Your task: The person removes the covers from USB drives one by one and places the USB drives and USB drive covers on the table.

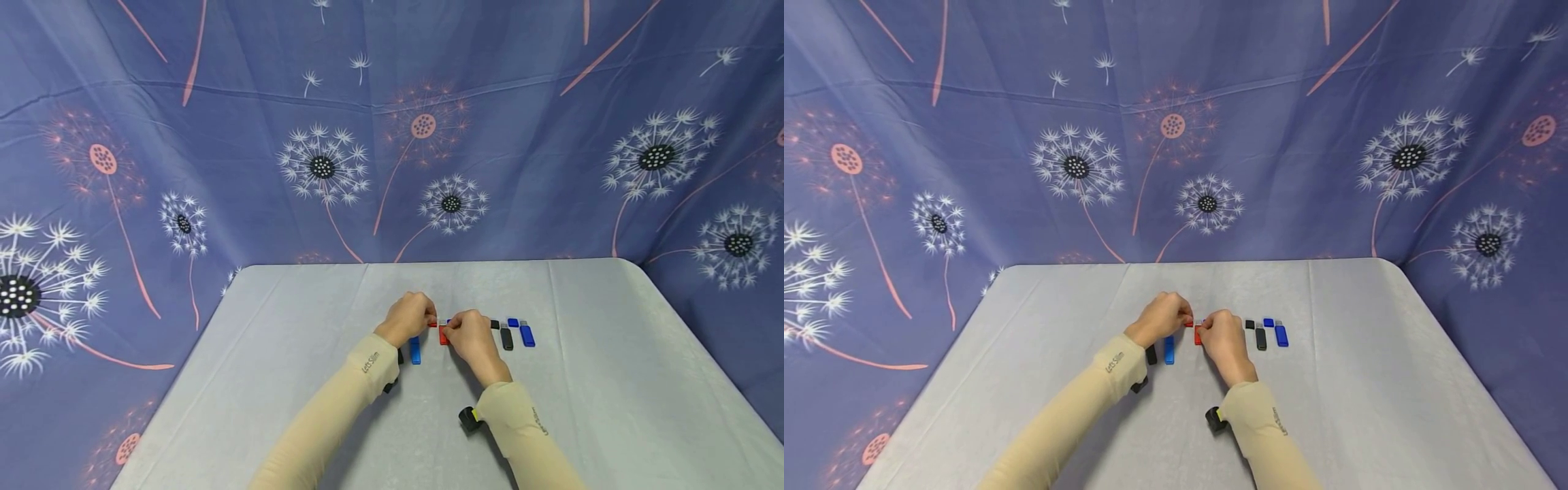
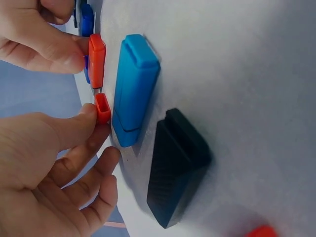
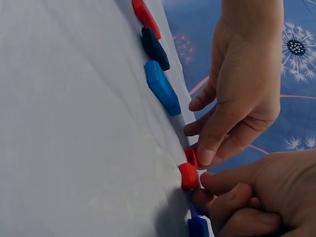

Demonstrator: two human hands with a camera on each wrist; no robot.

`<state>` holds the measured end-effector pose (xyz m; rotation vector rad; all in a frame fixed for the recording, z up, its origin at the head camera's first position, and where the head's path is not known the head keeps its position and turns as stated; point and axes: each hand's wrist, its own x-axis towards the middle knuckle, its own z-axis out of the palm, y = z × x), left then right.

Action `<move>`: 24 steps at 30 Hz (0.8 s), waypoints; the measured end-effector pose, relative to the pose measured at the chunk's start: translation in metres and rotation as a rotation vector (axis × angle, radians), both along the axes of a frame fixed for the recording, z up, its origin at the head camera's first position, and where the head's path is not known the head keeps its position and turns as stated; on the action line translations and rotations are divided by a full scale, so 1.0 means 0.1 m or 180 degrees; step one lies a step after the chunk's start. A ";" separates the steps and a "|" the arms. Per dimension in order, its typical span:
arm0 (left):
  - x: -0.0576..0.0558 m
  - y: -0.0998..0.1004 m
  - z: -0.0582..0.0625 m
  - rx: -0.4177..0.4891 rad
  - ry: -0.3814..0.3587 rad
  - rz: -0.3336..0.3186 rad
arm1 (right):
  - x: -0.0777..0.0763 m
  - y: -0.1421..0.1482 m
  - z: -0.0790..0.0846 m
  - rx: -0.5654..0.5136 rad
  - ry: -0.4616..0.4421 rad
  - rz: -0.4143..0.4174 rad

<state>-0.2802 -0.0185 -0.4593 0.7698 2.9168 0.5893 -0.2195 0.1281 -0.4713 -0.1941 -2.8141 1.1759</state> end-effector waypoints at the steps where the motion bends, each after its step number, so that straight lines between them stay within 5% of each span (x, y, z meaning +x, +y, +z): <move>1: 0.01 -0.01 0.00 0.0010 -0.0012 -0.0010 | 0.01 0.01 0.02 0.0001 0.0011 0.0002; 6: 0.05 -0.08 0.02 0.0068 0.0006 -0.0089 | 0.11 0.14 0.11 0.0003 0.0153 0.0000; 13: 0.17 -0.19 0.04 -0.0161 0.0340 -0.0365 | 0.33 0.42 0.20 -0.0020 0.0399 0.0170; 17: 0.32 -0.24 0.06 -0.0212 0.0566 -0.0381 | 0.47 0.55 0.24 0.0058 0.0555 0.0288; 24: 0.69 -0.42 0.07 -0.0192 0.0640 -0.0087 | 0.75 0.56 0.29 0.0175 0.0724 0.0664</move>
